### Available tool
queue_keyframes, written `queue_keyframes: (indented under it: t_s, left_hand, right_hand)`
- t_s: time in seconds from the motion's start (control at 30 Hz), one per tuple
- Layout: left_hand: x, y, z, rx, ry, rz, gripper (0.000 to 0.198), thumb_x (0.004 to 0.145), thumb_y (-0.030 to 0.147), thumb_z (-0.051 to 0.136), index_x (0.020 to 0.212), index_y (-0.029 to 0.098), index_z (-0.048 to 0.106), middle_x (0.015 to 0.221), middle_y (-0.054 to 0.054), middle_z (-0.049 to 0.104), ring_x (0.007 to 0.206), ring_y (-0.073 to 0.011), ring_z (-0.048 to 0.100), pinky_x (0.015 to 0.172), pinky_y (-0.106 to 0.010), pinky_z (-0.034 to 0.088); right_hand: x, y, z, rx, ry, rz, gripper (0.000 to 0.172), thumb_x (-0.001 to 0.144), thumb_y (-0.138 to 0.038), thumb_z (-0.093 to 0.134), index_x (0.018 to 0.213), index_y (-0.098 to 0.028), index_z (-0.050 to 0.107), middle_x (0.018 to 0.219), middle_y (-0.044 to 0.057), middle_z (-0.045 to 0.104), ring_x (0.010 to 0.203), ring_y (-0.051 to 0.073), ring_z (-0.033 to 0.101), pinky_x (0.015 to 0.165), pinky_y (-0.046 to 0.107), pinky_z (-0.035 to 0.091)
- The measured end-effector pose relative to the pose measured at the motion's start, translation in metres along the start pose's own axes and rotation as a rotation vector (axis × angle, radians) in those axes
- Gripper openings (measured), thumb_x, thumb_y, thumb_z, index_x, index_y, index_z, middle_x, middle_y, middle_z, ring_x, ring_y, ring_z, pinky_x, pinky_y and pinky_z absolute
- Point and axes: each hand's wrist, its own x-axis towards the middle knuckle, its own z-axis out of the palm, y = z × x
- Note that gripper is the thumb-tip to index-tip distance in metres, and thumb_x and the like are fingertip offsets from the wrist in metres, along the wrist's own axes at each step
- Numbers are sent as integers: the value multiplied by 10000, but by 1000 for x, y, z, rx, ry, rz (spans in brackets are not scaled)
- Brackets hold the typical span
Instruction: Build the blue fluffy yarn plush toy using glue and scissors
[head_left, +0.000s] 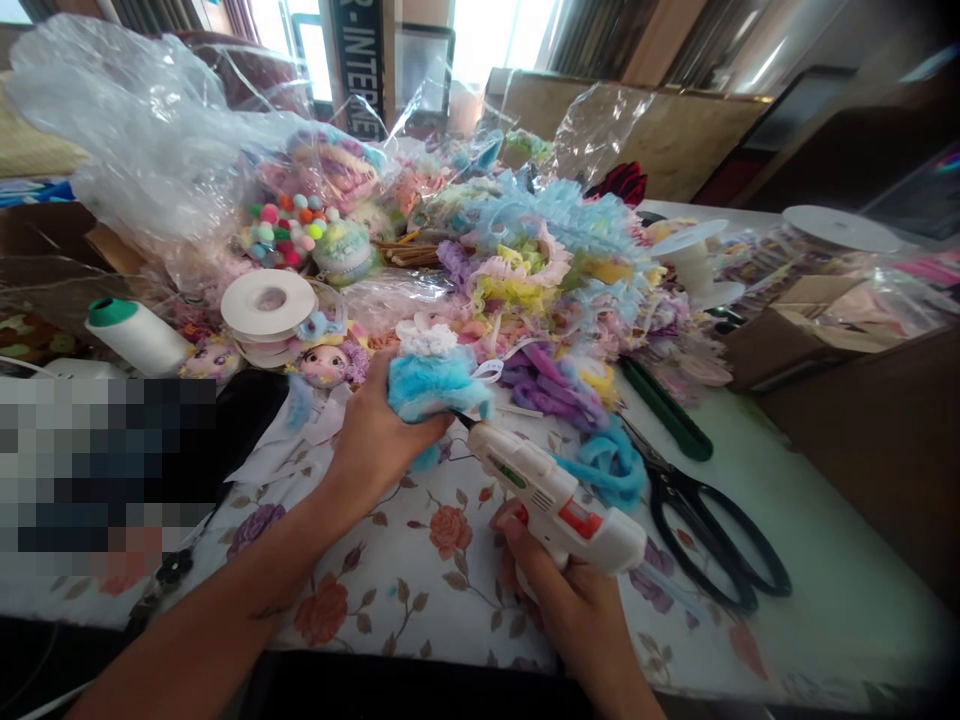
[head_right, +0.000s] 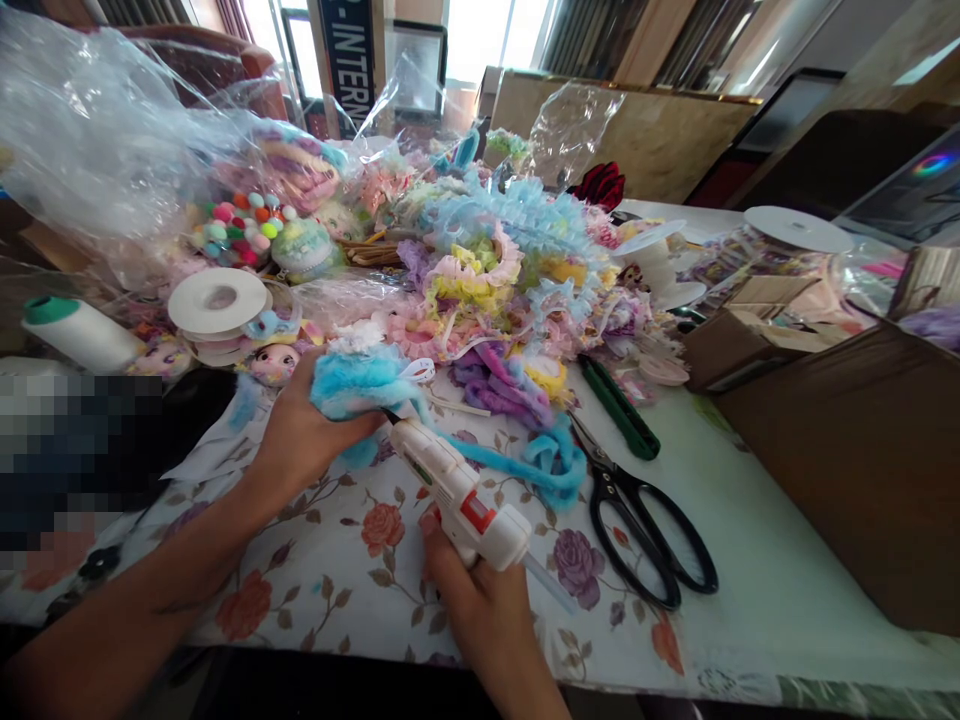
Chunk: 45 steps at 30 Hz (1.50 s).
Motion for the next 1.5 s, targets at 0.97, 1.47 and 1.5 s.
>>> queue_keyframes:
  t_s: [0.97,1.47,1.5]
  left_hand:
    - [-1,1,-1,15,-1,-6,702,683,430,854,1289,303,524,1121,-80,719,1003,-356,706,742,-441,561]
    - [1,-4,1,-8,2,12,677,673,411,849,1260,306,529,1069,-60,713,996,-340,702,740,-417,546]
    - [1,-4,1,-10,3,18,671,675,413,848,1256,301,532,1072,-61,715,995,-338,702,741,-413,545]
  right_hand:
    - [0,-7,2,24,25,7,386,849,-549,662,668,-213,605,531,-1,583,387,108,419,354,240,298]
    - [0,-2,1,-7,5,-12,416,867,-587,640,702,-204,638,513,3,569,397,118,419,371,254,306]
    - [0,-1,1,-8,5,-9,422,866,-592,641,702,-203,640,511,3,566,397,118,421,371,255,306]
